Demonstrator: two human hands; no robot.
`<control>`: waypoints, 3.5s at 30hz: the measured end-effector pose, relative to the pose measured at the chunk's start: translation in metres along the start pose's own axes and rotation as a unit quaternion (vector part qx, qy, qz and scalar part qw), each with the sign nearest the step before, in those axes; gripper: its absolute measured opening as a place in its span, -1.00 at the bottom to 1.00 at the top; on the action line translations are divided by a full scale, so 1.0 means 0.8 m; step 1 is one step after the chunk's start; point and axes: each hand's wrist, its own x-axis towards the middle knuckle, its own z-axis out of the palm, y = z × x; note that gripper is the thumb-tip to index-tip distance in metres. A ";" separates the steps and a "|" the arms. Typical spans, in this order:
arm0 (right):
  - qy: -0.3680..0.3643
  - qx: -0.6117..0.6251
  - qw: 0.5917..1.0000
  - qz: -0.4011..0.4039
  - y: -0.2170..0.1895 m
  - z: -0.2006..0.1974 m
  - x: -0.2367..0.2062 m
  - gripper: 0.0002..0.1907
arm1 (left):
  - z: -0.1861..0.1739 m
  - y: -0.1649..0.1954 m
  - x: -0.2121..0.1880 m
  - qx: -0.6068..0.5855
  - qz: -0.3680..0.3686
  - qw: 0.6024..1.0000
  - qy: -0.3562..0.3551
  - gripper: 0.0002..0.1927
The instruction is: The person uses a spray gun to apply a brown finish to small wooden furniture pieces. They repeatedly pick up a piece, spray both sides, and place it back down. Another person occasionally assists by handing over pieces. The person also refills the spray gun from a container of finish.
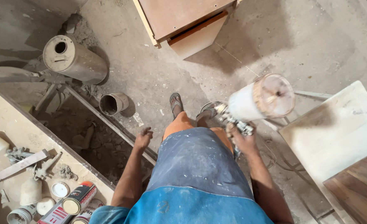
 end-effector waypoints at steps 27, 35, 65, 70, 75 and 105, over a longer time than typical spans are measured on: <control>0.132 -0.137 0.982 0.015 -0.150 0.054 0.034 -0.73 | -0.067 -0.038 0.021 -0.119 -0.040 0.991 -0.037 -0.41; 0.187 -0.096 0.967 -0.145 -0.223 0.094 0.049 -0.72 | -0.139 -0.053 0.050 -0.147 -0.063 0.987 -0.010 -0.45; 0.041 -0.084 0.996 -0.006 -0.269 0.249 0.125 -0.67 | -0.225 -0.041 0.108 -0.150 -0.076 0.986 -0.015 -0.46; 0.034 -0.009 0.998 0.045 -0.281 0.251 0.156 -0.69 | -0.233 -0.038 0.113 -0.134 -0.120 0.983 -0.027 -0.44; 0.142 -0.080 0.986 -0.024 -0.290 0.208 0.179 -0.70 | -0.245 -0.035 0.125 -0.143 -0.093 0.985 -0.022 -0.44; 0.169 -0.110 0.974 -0.099 -0.359 0.139 0.341 -0.78 | -0.156 0.126 0.171 -0.207 -0.114 0.971 0.025 -0.49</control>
